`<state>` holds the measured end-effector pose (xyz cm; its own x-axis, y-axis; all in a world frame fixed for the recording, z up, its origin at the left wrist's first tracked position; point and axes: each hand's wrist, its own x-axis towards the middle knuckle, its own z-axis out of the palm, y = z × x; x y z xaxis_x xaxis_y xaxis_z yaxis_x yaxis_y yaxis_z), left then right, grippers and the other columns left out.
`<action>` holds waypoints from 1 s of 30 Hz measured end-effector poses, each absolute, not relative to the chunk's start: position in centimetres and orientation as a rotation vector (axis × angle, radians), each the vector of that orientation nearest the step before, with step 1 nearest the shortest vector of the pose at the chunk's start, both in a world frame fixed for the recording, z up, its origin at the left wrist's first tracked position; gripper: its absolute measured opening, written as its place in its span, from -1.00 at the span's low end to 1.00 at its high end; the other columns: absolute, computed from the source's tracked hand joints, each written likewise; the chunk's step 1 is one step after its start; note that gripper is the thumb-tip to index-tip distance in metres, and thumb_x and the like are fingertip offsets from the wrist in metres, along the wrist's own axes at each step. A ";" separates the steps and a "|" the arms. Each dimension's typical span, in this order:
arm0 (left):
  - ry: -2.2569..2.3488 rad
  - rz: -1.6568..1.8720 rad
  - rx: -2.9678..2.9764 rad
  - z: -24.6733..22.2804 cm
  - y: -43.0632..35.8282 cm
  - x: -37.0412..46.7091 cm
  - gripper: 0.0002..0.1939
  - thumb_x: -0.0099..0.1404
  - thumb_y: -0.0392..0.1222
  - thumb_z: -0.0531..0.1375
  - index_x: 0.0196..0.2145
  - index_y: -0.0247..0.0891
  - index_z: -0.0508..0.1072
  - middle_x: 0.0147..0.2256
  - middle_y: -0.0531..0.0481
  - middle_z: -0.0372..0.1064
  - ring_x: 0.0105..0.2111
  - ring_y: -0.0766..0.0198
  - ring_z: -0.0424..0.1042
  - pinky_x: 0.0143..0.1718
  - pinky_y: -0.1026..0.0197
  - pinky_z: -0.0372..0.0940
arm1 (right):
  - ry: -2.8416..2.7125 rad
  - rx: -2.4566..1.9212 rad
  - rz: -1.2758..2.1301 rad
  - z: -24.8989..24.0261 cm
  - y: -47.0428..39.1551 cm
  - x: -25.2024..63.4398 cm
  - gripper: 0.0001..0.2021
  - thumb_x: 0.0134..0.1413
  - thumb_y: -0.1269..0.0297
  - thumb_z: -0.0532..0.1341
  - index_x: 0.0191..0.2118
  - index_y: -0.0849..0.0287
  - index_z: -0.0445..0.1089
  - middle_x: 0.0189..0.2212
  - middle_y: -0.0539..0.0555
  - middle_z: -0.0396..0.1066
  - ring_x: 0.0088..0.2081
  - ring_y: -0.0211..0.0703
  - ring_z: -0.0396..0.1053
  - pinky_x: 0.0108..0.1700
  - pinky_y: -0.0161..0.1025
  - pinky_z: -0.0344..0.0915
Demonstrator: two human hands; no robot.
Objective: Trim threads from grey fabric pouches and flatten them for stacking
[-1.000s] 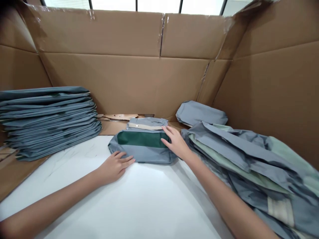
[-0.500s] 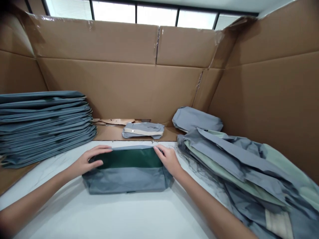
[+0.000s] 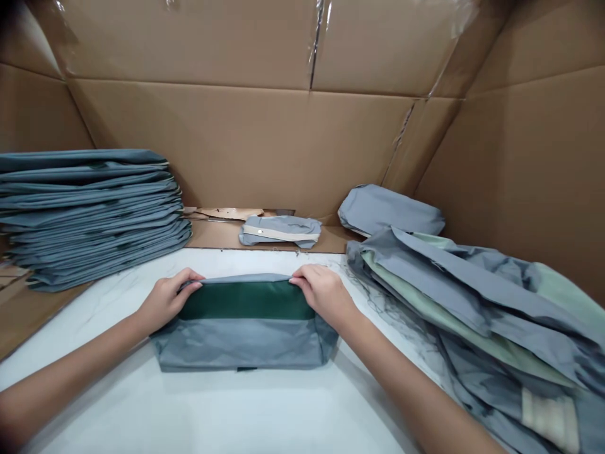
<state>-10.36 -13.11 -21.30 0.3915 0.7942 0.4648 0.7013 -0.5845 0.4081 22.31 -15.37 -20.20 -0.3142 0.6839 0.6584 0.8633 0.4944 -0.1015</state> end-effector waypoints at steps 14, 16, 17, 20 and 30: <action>1.352 0.922 2.760 -21.2 -13.1 -10.9 -0.70 0.31 -0.23 -0.11 -0.43 -0.27 0.37 -0.37 0.00 0.48 -0.38 0.36 0.46 -0.38 0.36 0.29 | -2.234 -1.215 -0.428 -20.2 -16.0 22.4 -0.64 0.15 0.28 -0.04 -0.63 0.25 0.22 -0.70 -0.05 0.20 -0.61 -0.49 0.10 -0.47 -0.45 -0.03; 1.402 0.916 2.824 -21.1 -13.0 -10.9 -0.70 0.31 -0.25 -0.10 -0.40 -0.27 0.39 -0.40 0.00 0.46 -0.37 0.35 0.46 -0.36 0.35 0.29 | -2.265 -1.190 -0.443 -19.7 -16.4 21.9 -0.70 0.13 0.23 0.00 -0.54 0.23 0.30 -0.61 -0.03 0.29 -0.53 -0.47 0.18 -0.42 -0.45 0.02; 1.415 0.920 2.860 -21.1 -13.1 -10.9 -0.70 0.31 -0.25 -0.10 -0.41 -0.27 0.40 -0.39 0.00 0.46 -0.33 0.33 0.46 -0.35 0.35 0.29 | -2.279 -1.164 -0.451 -19.5 -16.7 21.4 -0.76 0.11 0.21 0.03 -0.45 0.20 0.33 -0.52 -0.01 0.35 -0.46 -0.44 0.23 -0.37 -0.45 0.06; 1.353 0.966 3.001 -20.8 -13.5 -10.8 -0.73 0.32 -0.20 -0.06 -0.40 -0.26 0.39 -0.31 0.00 0.45 -0.15 0.27 0.42 -0.26 0.31 0.29 | -2.275 -1.103 -0.424 -19.2 -17.4 20.0 -0.81 0.05 0.17 0.11 -0.32 0.18 0.33 -0.36 0.02 0.38 -0.28 -0.36 0.26 -0.23 -0.42 0.15; 1.067 1.063 3.285 -20.0 -15.5 -8.3 -0.81 0.29 -0.25 0.02 -0.42 -0.27 0.38 -0.48 -0.01 0.35 -0.18 0.24 0.28 -0.13 0.20 0.23 | -2.257 -0.959 -0.569 -20.4 -17.7 18.6 -0.86 0.07 0.38 0.07 -0.46 0.22 0.31 -0.55 0.04 0.21 -0.38 -0.36 0.08 -0.27 -0.38 0.07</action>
<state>-8.31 -15.45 -20.01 0.6717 0.3735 0.6397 0.6410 -0.7259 -0.2492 18.63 -17.69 -20.41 -0.5487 0.4868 0.6797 0.7507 0.6446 0.1443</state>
